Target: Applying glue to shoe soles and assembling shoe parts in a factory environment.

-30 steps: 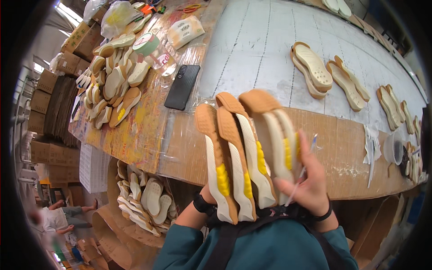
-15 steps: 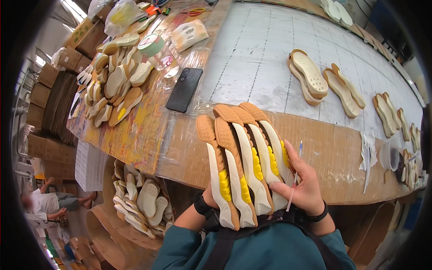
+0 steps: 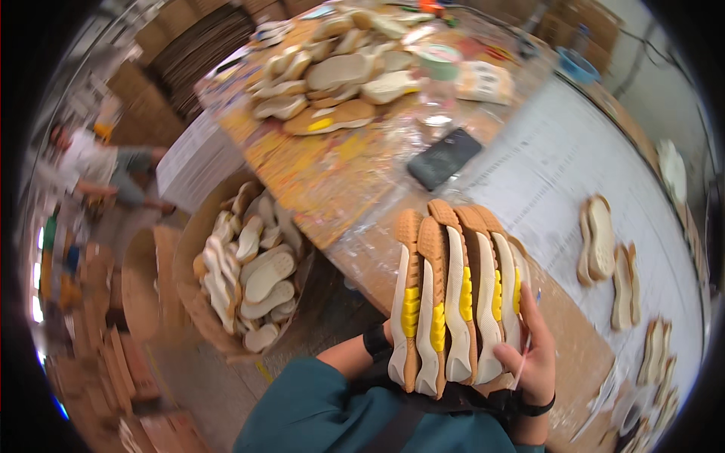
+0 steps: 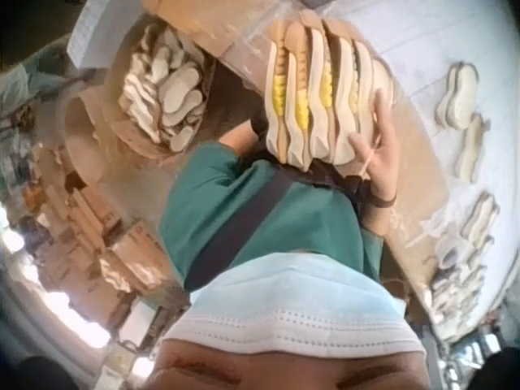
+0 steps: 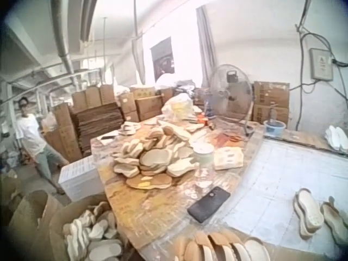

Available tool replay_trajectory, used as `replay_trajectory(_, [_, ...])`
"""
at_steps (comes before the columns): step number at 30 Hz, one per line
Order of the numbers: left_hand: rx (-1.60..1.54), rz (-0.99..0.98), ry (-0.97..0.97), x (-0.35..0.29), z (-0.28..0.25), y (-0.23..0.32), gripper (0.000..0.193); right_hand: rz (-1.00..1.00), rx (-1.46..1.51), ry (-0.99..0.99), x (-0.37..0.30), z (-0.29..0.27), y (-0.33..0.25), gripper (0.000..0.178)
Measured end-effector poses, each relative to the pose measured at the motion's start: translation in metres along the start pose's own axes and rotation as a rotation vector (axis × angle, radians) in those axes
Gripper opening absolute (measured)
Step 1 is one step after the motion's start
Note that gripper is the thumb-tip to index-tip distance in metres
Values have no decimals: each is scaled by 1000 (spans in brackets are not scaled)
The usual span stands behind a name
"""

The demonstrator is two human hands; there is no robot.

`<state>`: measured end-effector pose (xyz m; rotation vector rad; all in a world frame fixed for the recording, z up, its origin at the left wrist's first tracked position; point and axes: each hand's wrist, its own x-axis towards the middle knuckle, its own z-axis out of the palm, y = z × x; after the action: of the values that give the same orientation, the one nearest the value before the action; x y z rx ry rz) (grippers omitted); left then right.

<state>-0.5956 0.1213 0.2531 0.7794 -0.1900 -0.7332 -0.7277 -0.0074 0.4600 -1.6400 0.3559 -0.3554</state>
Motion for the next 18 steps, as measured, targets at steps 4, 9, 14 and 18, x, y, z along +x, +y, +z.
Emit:
replay_trajectory(4, [-60, 199, 174, -5, -59, 31, 54, 62, 162, -7, 6, 17, -9, 75])
replay_trajectory(9, [-101, 347, 284, 6, -143, 88, 53, 57, -26, 116, 9, 1, 7, 58])
replay_trajectory(14, [-130, 395, 304, -21, -253, 185, 52, 135, -66, 205, 1, -22, 16, 49])
replay_trajectory(18, [-152, 443, 323, 23, -326, 273, 51, 181, -69, 231, 5, -23, 17, 46])
